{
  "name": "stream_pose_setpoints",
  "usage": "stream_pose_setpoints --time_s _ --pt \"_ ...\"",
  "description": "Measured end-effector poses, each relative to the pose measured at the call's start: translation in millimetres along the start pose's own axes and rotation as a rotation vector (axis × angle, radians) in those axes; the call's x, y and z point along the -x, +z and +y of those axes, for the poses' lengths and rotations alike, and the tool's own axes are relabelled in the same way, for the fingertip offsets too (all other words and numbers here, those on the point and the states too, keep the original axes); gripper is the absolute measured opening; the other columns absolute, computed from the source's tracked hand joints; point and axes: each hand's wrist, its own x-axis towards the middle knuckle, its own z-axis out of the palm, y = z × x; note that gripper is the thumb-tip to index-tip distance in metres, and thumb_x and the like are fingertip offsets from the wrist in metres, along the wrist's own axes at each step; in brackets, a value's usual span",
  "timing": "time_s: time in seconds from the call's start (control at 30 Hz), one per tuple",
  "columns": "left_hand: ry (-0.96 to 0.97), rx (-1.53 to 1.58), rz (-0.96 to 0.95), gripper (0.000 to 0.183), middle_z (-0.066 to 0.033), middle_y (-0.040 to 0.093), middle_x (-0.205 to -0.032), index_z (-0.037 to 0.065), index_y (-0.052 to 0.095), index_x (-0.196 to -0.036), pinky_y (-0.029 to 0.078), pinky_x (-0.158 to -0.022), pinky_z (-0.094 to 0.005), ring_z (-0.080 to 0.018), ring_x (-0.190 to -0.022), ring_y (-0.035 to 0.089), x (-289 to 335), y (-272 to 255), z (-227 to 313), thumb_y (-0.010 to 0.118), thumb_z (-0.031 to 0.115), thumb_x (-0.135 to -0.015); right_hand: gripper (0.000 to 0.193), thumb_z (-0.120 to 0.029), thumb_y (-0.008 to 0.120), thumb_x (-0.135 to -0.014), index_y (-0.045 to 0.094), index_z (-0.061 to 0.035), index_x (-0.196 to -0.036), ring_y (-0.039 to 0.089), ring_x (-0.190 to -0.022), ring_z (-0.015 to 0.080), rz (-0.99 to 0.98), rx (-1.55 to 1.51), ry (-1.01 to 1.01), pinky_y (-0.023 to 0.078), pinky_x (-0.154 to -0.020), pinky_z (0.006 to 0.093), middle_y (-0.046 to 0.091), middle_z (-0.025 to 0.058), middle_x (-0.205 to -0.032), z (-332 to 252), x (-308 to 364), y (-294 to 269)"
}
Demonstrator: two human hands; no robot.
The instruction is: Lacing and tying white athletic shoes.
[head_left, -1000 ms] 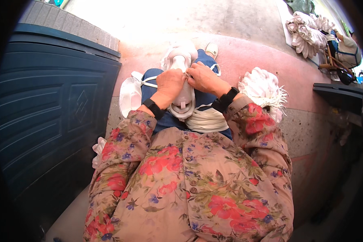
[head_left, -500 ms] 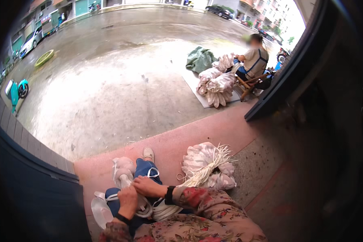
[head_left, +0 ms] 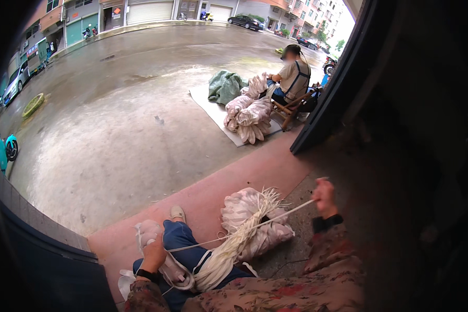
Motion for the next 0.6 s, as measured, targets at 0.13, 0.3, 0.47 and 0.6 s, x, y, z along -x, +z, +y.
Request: stream_pose_setpoints --time_s 0.13,0.3,0.47,0.6 --pt "-0.066 -0.119 0.002 0.035 -0.0167 0.061 -0.077 0.008 0.040 -0.117 0.044 -0.061 -0.0457 -0.0344 -0.070 0.059 9.6 17.2 -19.9 0.044 0.015 -0.083 0.020 -0.026 0.043 -0.088 0.049 -0.0081 -0.080 0.027 -0.036 0.0059 0.333 0.071 0.081 0.028 -0.033 0.0245 0.025 -0.0051 -0.047 19.2 5.7 -84.2" --pt "-0.232 0.399 0.255 0.020 -0.0151 0.059 -0.068 0.003 0.057 -0.091 0.044 -0.057 -0.0407 -0.0304 -0.066 0.059 49.1 1.5 -31.4 0.044 0.016 -0.085 0.020 -0.023 0.045 -0.086 0.052 -0.0058 -0.082 0.029 -0.034 0.0077 -0.091 0.456 0.436 0.027 -0.033 0.0238 0.032 -0.0040 -0.046 124.8 29.7 -1.5" --pt "-0.336 0.572 0.172 0.025 -0.0191 0.060 -0.081 0.001 0.062 -0.086 0.045 -0.067 -0.0353 -0.0325 -0.077 0.059 56.8 -0.9 -23.9 0.048 0.022 -0.081 0.026 -0.019 0.050 -0.082 0.055 0.0044 -0.073 0.046 -0.056 0.0153 -0.709 0.823 -0.092 0.038 -0.054 0.0316 0.050 0.0111 -0.058 187.4 81.6 136.1" --pt "-0.477 0.511 0.237 0.022 -0.0126 0.062 -0.073 -0.001 0.062 -0.084 0.045 -0.065 -0.0297 -0.0212 -0.070 0.059 79.3 7.9 -18.1 0.053 0.018 -0.081 0.020 -0.018 0.053 -0.083 0.058 0.0005 -0.085 0.056 -0.064 0.0191 -1.250 0.659 -0.189 0.043 -0.060 0.0297 0.058 0.0147 -0.069 180.7 161.0 262.6"
